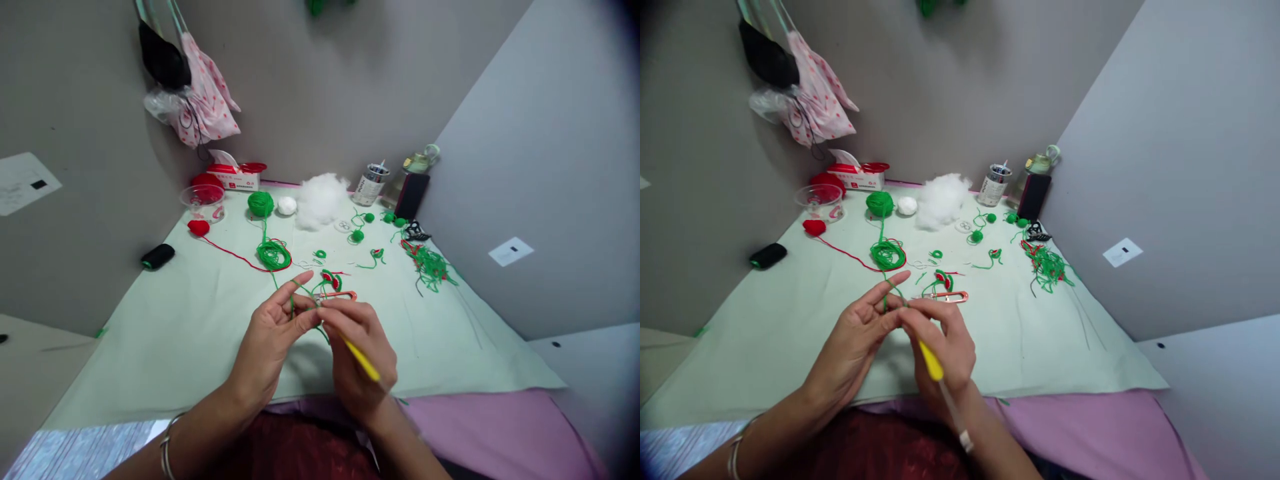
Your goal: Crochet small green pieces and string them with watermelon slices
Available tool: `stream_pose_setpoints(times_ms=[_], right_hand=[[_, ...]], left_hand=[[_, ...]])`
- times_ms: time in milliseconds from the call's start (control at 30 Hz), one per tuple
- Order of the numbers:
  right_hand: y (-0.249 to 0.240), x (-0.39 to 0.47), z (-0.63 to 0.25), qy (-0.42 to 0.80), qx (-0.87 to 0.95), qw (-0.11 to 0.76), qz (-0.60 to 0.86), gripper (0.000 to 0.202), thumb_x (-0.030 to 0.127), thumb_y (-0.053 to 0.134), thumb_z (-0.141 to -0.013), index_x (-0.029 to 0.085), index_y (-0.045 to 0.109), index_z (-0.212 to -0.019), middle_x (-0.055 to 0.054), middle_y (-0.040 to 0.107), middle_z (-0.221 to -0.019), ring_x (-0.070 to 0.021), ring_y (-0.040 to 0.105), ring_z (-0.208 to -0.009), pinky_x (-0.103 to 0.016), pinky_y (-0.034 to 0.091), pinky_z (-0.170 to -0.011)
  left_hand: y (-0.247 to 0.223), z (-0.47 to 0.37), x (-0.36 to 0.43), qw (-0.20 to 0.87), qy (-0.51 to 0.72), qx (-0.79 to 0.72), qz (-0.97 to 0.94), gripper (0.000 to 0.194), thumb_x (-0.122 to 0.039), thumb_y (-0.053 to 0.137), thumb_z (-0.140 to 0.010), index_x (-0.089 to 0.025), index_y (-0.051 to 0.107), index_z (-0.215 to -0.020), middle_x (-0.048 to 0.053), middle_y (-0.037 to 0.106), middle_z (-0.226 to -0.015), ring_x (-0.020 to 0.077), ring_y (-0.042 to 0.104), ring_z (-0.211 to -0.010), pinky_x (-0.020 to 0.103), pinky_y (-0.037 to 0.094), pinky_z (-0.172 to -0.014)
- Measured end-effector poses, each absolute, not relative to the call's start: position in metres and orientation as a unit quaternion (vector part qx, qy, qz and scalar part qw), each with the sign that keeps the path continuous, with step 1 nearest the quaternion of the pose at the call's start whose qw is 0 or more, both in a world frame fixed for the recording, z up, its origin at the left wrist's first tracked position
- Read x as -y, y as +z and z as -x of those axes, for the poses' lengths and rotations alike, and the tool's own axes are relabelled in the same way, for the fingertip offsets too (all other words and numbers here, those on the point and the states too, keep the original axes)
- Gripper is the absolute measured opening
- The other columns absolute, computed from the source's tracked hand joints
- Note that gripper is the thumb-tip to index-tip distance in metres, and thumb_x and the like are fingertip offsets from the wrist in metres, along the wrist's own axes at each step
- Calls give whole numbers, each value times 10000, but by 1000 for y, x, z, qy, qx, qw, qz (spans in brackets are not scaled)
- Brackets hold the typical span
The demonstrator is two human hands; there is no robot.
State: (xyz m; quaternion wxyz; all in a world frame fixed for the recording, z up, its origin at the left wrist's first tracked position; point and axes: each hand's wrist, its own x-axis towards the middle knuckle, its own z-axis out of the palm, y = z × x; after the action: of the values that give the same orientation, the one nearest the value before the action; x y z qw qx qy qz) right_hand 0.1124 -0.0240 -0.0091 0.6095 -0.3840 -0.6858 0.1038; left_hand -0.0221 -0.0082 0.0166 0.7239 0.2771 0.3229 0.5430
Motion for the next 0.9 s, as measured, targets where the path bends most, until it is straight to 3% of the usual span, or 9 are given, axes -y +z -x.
stream_pose_setpoints(times_ms=[100,233,367,633,700,800,900], right_hand=[[-9,23,-112,63,706,599,373,469,37,659,-888,337,725,-1242,-74,719,-1103,-207,686,-955,-355,560,-790],[0,19,-112,198,682,606,359,380,52,583,-943,318,733,-1169,-30,734,-948,-185,672,-876,-363,535,-808],[5,18,-113,241,638,630,373,243,147,589,-968,289,767,-1050,-26,741,-879,-191,663,-808,-401,512,-838],[5,13,-119,463,473,670,335,156,312,654,-947,242,781,-888,-23,655,-800,-126,574,-628,-276,471,-580],[4,13,-118,461,500,651,337,167,317,637,-959,251,783,-910,-29,662,-833,-139,591,-681,-283,482,-608],[-2,16,-116,365,585,622,370,173,264,622,-970,280,794,-982,-45,714,-918,-191,637,-878,-349,510,-792],[-6,16,-118,322,588,635,384,194,225,616,-972,301,789,-1013,-28,734,-911,-185,633,-852,-381,484,-854]], left_hand=[[16,28,9,787,491,-286,-240,503,-226,836,-802,-212,695,-1284,-6,702,-850,102,623,-834,231,466,-876],[17,35,8,826,452,-258,-217,423,-205,826,-806,-191,739,-1220,36,725,-1006,76,581,-769,199,464,-782],[19,40,7,810,472,-274,-215,465,-179,842,-782,-192,730,-1233,10,713,-864,83,579,-760,197,457,-793],[20,39,6,779,486,-301,-256,422,-208,864,-747,-191,769,-1159,-24,627,-717,89,548,-694,211,435,-732],[19,36,7,748,503,-319,-292,431,-213,870,-736,-206,770,-1155,-23,637,-724,106,569,-715,234,447,-764],[14,31,9,719,513,-334,-327,497,-209,874,-729,-249,747,-1208,-10,678,-794,138,611,-796,269,469,-823],[11,30,10,705,525,-343,-330,536,-181,881,-710,-271,744,-1221,-14,666,-851,130,599,-837,254,477,-835]])
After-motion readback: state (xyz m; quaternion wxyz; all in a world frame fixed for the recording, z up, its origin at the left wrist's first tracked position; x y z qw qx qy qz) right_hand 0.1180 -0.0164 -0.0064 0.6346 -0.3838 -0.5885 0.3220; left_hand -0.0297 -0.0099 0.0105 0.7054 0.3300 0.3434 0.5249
